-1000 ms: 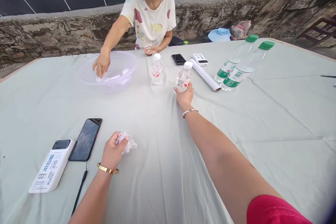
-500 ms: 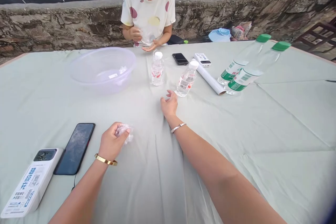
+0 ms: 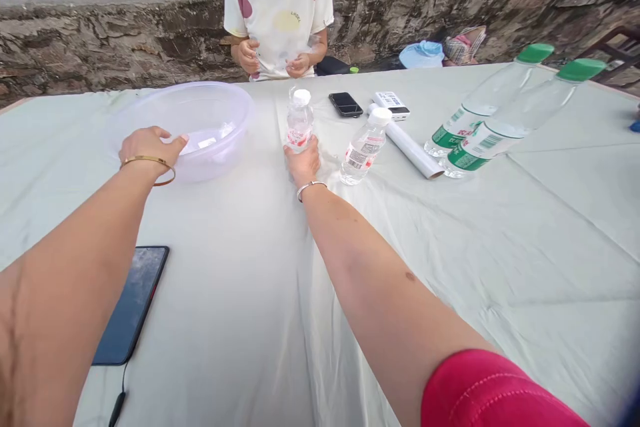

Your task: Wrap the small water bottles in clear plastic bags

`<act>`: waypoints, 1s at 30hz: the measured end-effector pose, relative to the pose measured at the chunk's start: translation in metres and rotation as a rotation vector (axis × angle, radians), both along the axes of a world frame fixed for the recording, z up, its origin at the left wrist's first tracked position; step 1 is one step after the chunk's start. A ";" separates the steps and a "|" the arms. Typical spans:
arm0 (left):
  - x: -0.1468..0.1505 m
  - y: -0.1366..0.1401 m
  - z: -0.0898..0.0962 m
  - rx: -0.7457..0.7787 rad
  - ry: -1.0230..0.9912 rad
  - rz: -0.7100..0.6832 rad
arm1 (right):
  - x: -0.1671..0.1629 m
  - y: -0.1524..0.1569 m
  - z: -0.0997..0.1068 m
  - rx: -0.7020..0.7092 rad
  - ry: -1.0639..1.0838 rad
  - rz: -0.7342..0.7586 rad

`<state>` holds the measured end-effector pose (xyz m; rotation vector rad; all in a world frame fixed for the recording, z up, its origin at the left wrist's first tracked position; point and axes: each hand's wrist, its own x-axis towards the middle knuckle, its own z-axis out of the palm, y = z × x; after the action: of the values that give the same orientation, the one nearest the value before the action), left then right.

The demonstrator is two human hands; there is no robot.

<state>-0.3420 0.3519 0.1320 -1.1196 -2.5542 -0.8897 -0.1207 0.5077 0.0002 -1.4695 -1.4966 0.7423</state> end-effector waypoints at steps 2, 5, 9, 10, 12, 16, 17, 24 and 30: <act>0.023 -0.023 -0.005 -0.064 0.007 -0.019 | 0.009 -0.018 0.006 0.006 -0.015 0.015; 0.082 -0.073 -0.017 0.133 0.003 -0.206 | 0.033 -0.071 0.016 0.012 -0.030 0.074; 0.173 -0.142 -0.052 0.234 -0.570 -0.366 | 0.079 -0.172 0.026 -0.031 0.003 0.243; 0.192 -0.158 -0.061 0.232 -0.715 -0.409 | 0.092 -0.200 0.027 -0.042 0.021 0.303; 0.225 -0.186 -0.075 0.275 -0.999 -0.449 | 0.120 -0.256 0.030 -0.101 0.075 0.398; 0.272 -0.240 -0.083 0.350 -1.419 -0.506 | 0.169 -0.348 0.034 -0.294 0.340 0.743; 0.282 -0.252 -0.082 0.346 -1.515 -0.511 | 0.179 -0.363 0.036 -0.338 0.400 0.835; 0.328 -0.294 -0.081 0.477 -1.863 -0.278 | 0.239 -0.380 0.070 -0.295 -0.258 0.873; 0.333 -0.290 -0.090 0.499 -1.821 -0.195 | 0.311 -0.331 0.062 -0.034 -0.764 0.052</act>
<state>-0.0094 0.0615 0.0419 -0.1843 -2.5676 -3.4772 0.1906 0.1767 0.0620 -1.8567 -2.0885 0.2220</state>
